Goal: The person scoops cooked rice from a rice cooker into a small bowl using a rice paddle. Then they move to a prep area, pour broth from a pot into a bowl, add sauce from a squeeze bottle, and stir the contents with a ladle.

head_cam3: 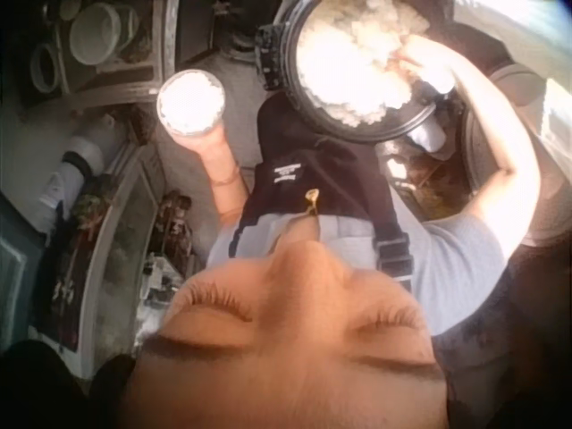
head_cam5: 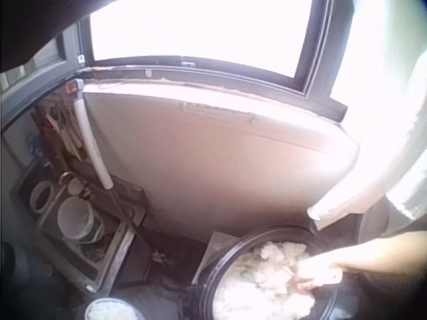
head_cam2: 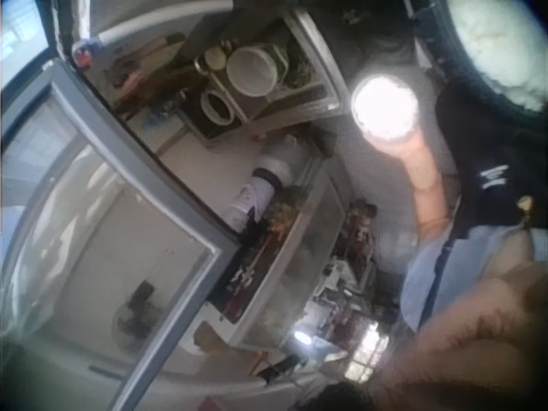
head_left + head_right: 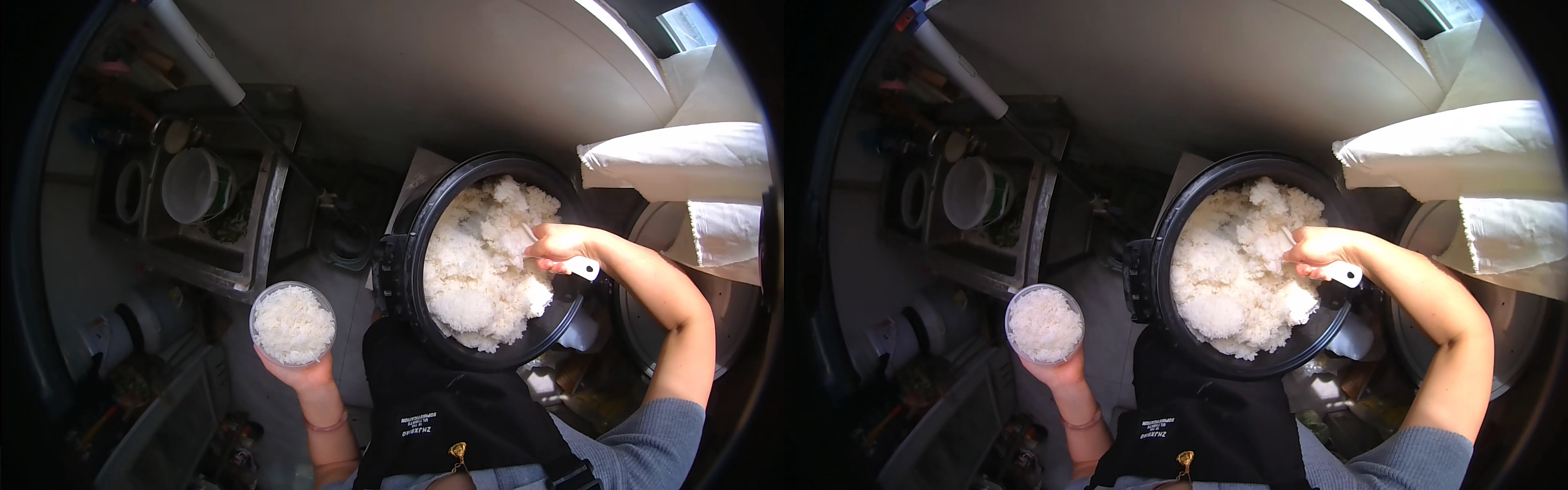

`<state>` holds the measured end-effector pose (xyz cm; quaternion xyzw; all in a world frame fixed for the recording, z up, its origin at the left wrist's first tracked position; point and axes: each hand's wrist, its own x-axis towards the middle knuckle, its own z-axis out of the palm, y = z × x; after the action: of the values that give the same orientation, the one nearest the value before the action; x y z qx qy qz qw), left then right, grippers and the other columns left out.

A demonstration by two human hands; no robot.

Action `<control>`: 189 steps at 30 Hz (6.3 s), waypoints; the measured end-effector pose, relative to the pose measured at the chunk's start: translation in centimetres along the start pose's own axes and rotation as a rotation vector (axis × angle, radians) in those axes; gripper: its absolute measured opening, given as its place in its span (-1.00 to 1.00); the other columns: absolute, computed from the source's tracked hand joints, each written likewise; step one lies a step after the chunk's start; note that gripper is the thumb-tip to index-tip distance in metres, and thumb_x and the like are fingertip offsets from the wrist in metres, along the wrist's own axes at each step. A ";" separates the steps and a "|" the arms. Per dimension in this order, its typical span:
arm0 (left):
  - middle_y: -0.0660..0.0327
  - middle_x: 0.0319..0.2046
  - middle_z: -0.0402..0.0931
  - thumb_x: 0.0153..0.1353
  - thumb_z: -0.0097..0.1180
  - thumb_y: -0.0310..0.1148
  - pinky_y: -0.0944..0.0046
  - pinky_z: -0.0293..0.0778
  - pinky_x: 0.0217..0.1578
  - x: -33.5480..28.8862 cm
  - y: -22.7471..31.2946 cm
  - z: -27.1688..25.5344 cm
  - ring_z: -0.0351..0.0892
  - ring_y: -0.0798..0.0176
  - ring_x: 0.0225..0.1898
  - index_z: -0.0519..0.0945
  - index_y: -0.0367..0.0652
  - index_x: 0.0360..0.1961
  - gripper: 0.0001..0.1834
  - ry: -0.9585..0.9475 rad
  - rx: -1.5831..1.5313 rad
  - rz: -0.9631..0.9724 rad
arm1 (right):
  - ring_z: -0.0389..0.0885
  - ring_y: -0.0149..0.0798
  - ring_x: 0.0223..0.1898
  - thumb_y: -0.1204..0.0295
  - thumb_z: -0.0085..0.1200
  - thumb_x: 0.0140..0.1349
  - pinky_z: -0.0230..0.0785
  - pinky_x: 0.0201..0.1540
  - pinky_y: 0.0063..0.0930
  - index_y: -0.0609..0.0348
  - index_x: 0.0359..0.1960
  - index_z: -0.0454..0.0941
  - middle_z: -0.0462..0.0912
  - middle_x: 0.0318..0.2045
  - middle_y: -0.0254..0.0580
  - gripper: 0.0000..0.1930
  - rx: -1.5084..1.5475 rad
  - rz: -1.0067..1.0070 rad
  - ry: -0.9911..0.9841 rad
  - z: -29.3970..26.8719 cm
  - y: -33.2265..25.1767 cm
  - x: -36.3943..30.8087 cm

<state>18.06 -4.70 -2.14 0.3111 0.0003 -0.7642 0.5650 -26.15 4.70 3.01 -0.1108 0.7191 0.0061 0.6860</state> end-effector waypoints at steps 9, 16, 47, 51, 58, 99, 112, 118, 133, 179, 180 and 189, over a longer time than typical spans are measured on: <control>0.17 0.19 0.50 0.37 -0.20 0.03 -0.09 0.39 0.23 -0.2 0.0 1.3 0.48 0.00 0.21 0.52 -0.06 0.18 -0.45 0.028 0.004 -0.024 | 0.68 0.12 -0.34 0.40 -0.08 0.28 0.53 -0.24 -0.04 0.34 0.01 0.35 0.66 -0.44 0.18 -0.68 -1.039 -0.307 0.425 4.7 -2.6 -1.8; 0.17 0.21 0.48 0.36 -0.19 0.05 -0.09 0.36 0.25 0.3 0.5 -0.8 0.45 0.01 0.24 0.51 -0.05 0.20 -0.44 -0.027 0.005 -0.026 | 0.54 -0.23 -0.73 0.41 0.02 0.11 0.36 -0.72 -0.26 0.24 0.06 0.42 0.52 -0.68 -0.24 -0.57 -1.623 -0.695 0.839 7.7 6.3 -5.8; 0.17 0.20 0.49 0.38 -0.21 0.03 -0.08 0.37 0.24 -0.5 0.4 0.7 0.46 0.02 0.23 0.52 -0.04 0.19 -0.46 -0.046 0.067 -0.023 | 0.26 -0.48 -0.80 0.47 -0.17 0.39 0.12 -0.79 -0.50 0.19 -0.35 0.30 0.34 -0.72 -0.35 -0.88 0.171 -0.150 -0.036 -0.9 2.5 2.3; 0.17 0.21 0.49 0.37 -0.20 0.04 -0.09 0.36 0.25 -0.5 0.2 1.8 0.45 0.01 0.23 0.51 -0.04 0.20 -0.45 -0.071 0.062 -0.046 | 0.32 -0.45 -0.80 0.48 -0.19 0.38 0.22 -0.76 -0.46 0.30 -0.20 0.26 0.37 -0.71 -0.34 -0.89 -0.106 -0.371 0.035 0.3 2.2 0.0; 0.16 0.21 0.49 0.36 -0.17 0.06 -0.12 0.35 0.25 0.0 -0.2 2.6 0.45 0.00 0.23 0.51 -0.05 0.19 -0.44 -0.068 0.047 -0.079 | 0.64 0.15 -0.48 0.34 -0.20 0.38 0.48 -0.44 -0.06 0.44 0.00 0.33 0.62 -0.55 0.10 -0.65 -1.077 -0.500 0.500 1.2 1.3 0.6; 0.12 0.22 0.47 0.36 -0.14 0.04 -0.11 0.29 0.29 1.5 1.5 0.1 0.41 0.00 0.26 0.49 -0.10 0.21 -0.44 -0.193 0.054 -0.179 | 0.58 0.12 -0.54 0.33 -0.03 0.36 0.32 -0.46 0.03 0.12 -0.07 0.30 0.57 -0.60 -0.05 -0.78 -0.735 -0.357 0.627 16.3 12.4 -11.7; 0.13 0.21 0.48 0.34 -0.10 0.05 -0.10 0.32 0.27 2.1 1.4 0.2 0.44 0.01 0.24 0.49 -0.08 0.21 -0.43 -0.239 0.100 -0.145 | 0.63 0.12 -0.44 0.37 0.00 0.27 0.43 -0.38 -0.01 0.15 -0.07 0.34 0.61 -0.53 -0.05 -0.75 -0.751 -0.454 1.058 9.8 11.8 -9.2; 0.14 0.22 0.47 0.35 -0.11 0.05 -0.10 0.31 0.28 2.0 1.7 -0.1 0.44 0.01 0.24 0.49 -0.09 0.21 -0.43 -0.224 0.091 -0.197 | 0.60 -0.06 -0.58 0.44 0.04 0.18 0.37 -0.55 -0.18 0.12 -0.16 0.39 0.57 -0.56 -0.19 -0.79 -0.908 -0.474 0.840 19.4 13.1 -9.4; 0.12 0.25 0.43 0.35 -0.18 0.10 -0.13 0.36 0.24 2.0 2.4 0.6 0.41 -0.03 0.26 0.45 -0.07 0.25 -0.38 -0.214 0.114 -0.199 | 0.59 0.11 -0.36 0.47 0.10 0.15 0.40 -0.31 -0.06 0.14 -0.15 0.39 0.59 -0.45 -0.09 -0.76 -0.657 -0.543 1.054 14.0 14.5 -9.5; 0.12 0.26 0.43 0.34 -0.07 0.01 -0.09 0.23 0.34 1.9 1.3 0.9 0.37 0.01 0.30 0.46 -0.11 0.24 -0.43 -0.143 0.115 -0.122 | 0.59 0.20 -0.52 0.18 -0.02 0.36 0.43 -0.39 0.06 0.14 -0.45 0.52 0.56 -0.64 0.06 -0.67 -0.703 -0.394 0.717 13.3 12.6 -2.3; 0.12 0.26 0.43 0.34 -0.07 0.02 -0.09 0.22 0.34 1.9 1.3 1.0 0.36 0.01 0.30 0.46 -0.10 0.24 -0.43 -0.072 0.145 -0.074 | 0.61 0.18 -0.46 0.17 -0.02 0.36 0.44 -0.34 0.05 0.14 -0.42 0.55 0.60 -0.59 0.06 -0.68 -0.673 -0.372 0.694 13.3 12.2 -2.3; 0.13 0.25 0.43 0.34 -0.08 0.02 -0.10 0.24 0.32 1.3 1.6 1.0 0.38 0.01 0.29 0.48 -0.09 0.22 -0.44 -0.250 0.059 -0.169 | 0.66 0.09 -0.25 0.14 0.04 0.31 0.46 -0.17 -0.09 0.12 -0.35 0.68 0.69 -0.36 0.02 -0.68 -0.440 -0.210 0.446 10.2 12.1 -1.5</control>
<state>18.70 -6.79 -1.39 0.2288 -0.0664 -0.8414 0.4851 -18.12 18.37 2.13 -0.3284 0.8177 0.0661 0.4682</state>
